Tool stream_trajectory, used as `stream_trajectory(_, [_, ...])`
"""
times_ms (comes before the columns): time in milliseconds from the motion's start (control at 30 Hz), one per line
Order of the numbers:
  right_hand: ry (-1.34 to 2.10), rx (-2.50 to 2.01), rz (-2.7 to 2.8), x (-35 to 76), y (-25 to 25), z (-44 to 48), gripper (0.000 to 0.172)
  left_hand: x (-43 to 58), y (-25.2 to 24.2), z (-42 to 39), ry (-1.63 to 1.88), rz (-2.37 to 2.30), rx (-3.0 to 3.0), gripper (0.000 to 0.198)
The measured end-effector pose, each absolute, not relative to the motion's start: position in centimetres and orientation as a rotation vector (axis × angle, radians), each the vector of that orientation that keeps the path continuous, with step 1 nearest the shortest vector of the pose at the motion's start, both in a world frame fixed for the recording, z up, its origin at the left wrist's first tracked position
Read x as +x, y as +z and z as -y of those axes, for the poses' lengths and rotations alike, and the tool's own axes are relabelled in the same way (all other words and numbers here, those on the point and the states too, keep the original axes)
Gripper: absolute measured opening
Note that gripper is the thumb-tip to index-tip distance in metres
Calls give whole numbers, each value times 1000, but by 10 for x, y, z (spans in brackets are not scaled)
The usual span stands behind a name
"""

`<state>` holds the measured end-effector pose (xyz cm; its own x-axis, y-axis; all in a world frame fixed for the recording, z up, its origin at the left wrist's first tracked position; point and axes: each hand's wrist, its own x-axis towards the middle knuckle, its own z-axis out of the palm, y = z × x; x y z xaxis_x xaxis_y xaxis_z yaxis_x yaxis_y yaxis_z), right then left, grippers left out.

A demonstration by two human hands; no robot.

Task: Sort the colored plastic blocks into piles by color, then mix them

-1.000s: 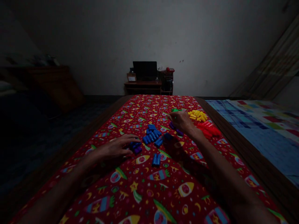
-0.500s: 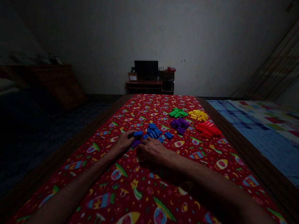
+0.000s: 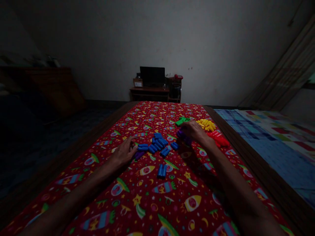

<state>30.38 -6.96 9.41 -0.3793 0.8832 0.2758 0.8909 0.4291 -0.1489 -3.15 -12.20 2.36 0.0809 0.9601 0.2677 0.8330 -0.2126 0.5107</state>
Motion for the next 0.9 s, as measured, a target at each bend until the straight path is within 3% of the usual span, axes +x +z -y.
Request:
stream_trajectory(133, [22,-1427,2540,306,92,67,28,-31,31,133,504,-1763,2090,60])
stream_trajectory(400, [88,-1364,2672,309,79,61,24,-23,44,143,455,-1729,2126,64])
stream_trajectory(567, [128,-1148,2442,294,92,74,17,-21,65,149,640,-1691,2023,68])
stream_trajectory(767, [526,-705,2494,239,88,109,21,13,60,139,924,-1344,1855,68])
stream_trajectory(900, [526,-759,2505,236,87,109,19,27,53,125,971,-1255,1902,65])
